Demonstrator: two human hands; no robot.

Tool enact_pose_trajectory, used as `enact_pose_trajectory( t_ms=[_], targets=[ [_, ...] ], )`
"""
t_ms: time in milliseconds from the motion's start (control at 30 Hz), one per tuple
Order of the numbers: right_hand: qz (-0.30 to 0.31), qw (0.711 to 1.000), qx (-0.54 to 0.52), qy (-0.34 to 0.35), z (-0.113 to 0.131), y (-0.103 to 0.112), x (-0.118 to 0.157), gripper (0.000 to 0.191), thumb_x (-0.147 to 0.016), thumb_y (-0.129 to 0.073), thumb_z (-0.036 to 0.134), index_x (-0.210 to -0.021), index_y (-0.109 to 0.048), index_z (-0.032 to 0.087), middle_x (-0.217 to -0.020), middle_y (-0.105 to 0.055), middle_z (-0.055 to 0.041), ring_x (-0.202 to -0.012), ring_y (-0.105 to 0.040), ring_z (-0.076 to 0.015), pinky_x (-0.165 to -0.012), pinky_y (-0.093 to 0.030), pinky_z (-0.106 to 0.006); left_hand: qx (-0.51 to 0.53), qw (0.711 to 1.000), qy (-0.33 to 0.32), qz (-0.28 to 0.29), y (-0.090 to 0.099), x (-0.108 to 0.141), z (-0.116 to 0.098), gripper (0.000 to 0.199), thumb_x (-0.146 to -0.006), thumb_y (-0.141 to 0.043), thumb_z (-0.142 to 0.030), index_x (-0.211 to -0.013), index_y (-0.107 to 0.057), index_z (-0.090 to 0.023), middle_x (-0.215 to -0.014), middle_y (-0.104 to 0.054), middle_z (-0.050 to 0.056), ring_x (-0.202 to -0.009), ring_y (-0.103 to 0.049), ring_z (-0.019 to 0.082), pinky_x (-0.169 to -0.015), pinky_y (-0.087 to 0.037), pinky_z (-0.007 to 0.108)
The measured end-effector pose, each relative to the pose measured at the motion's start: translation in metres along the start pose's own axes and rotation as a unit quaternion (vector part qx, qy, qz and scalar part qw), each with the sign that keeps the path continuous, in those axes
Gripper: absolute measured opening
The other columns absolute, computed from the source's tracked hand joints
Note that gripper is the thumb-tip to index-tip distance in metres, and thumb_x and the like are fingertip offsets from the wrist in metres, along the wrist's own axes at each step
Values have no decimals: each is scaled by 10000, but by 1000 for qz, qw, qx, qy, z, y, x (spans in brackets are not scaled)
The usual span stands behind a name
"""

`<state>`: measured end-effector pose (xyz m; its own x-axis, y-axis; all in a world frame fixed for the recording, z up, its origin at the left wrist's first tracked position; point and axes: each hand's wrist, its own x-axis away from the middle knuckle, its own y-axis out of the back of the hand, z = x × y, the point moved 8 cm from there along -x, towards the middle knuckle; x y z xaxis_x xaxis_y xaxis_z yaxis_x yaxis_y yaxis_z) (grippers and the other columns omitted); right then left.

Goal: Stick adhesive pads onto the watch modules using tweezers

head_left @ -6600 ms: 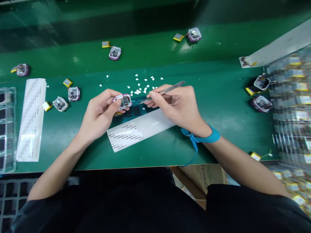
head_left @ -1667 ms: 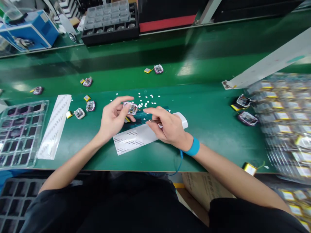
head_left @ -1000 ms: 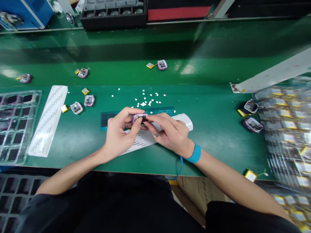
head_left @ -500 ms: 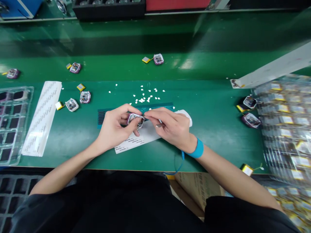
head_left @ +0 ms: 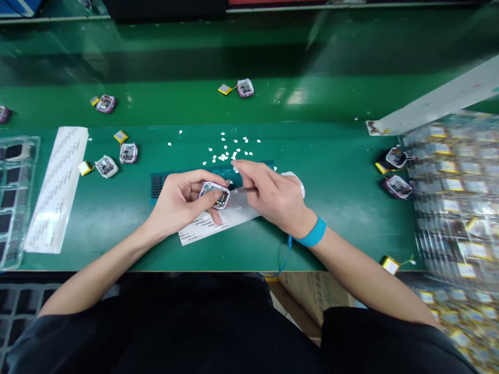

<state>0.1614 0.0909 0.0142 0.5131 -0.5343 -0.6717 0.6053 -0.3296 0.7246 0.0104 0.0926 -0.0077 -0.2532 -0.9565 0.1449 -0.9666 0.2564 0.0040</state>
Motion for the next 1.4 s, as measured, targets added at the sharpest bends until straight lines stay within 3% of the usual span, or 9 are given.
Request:
enact_pose_trajectory(
  t_ms=[67,200,433,700,833,1000,1133,1267,1400],
  targets=[
    [1,1000,15,-11,-4,1,-2,395,-974,-496,25,-1291,-658,195,-1197,-775,-32,-919,-771,-136,-629,-587,-189,-5,1000,-1,-8,1,0,1,141,-837,-791,-267,-929,-707,-200,-710,-751,4,-483,-733,200,-393,-533,248],
    [27,997,17,65,4,0,-2,320,-1011,-516,64,-1237,-697,202,-1234,-764,-14,-858,-776,-129,-565,-567,-196,-3,1000,3,-6,0,-1,3,139,-845,-756,-223,-949,-663,-209,-658,-727,-24,-491,-739,200,-409,-546,240],
    [47,993,17,110,10,3,-1,278,-1036,-494,81,-1174,-715,177,-1201,-776,-23,-905,-780,-141,-626,-602,-212,-27,997,-36,-56,4,0,5,140,-853,-712,-173,-931,-602,-213,-692,-743,-10,-543,-758,189,-481,-606,242],
    [56,987,73,134,30,-1,1,271,-1021,-470,55,-1177,-692,41,-1224,-753,-134,-690,-737,-133,-508,-552,-264,-95,986,-94,-100,-2,12,7,121,-901,-679,-174,-991,-603,-207,-781,-764,-9,-656,-773,153,-613,-660,232],
    [63,985,91,129,37,-1,2,323,-1018,-429,65,-1204,-693,54,-1247,-736,-160,-646,-723,-142,-481,-532,-277,-145,968,-145,-146,0,20,1,97,-906,-683,-144,-973,-625,-183,-790,-764,-11,-686,-773,140,-657,-652,218],
    [48,984,-169,-42,15,-1,-3,245,-1052,-510,161,-1188,-708,116,-1085,-801,-75,-789,-762,-145,-643,-589,-236,-119,970,-175,-119,-1,19,-2,96,-934,-658,-135,-957,-591,-199,-732,-730,-36,-613,-744,126,-593,-613,218],
    [67,918,-333,-206,-5,-14,-3,187,-998,-683,332,-1005,-757,161,-813,-786,-10,-533,-624,-99,-520,-497,-236,-120,977,-164,-69,-5,16,-2,169,-939,-649,-141,-1017,-523,-223,-726,-734,-42,-621,-747,133,-637,-605,238],
    [90,801,-496,-322,-13,-28,0,333,-898,-776,511,-871,-762,180,-798,-775,-32,-663,-711,-155,-608,-554,-262,-120,981,-147,-39,-6,12,-4,205,-917,-696,-175,-1045,-540,-211,-695,-728,-40,-613,-734,132,-665,-601,249],
    [66,795,-496,-342,-26,-28,0,444,-977,-648,570,-765,-750,193,-731,-739,-26,-673,-690,-150,-648,-543,-283,-34,995,-87,-40,-5,5,4,129,-914,-697,-225,-976,-596,-176,-748,-734,3,-501,-646,94,-548,-562,237]
  ],
)
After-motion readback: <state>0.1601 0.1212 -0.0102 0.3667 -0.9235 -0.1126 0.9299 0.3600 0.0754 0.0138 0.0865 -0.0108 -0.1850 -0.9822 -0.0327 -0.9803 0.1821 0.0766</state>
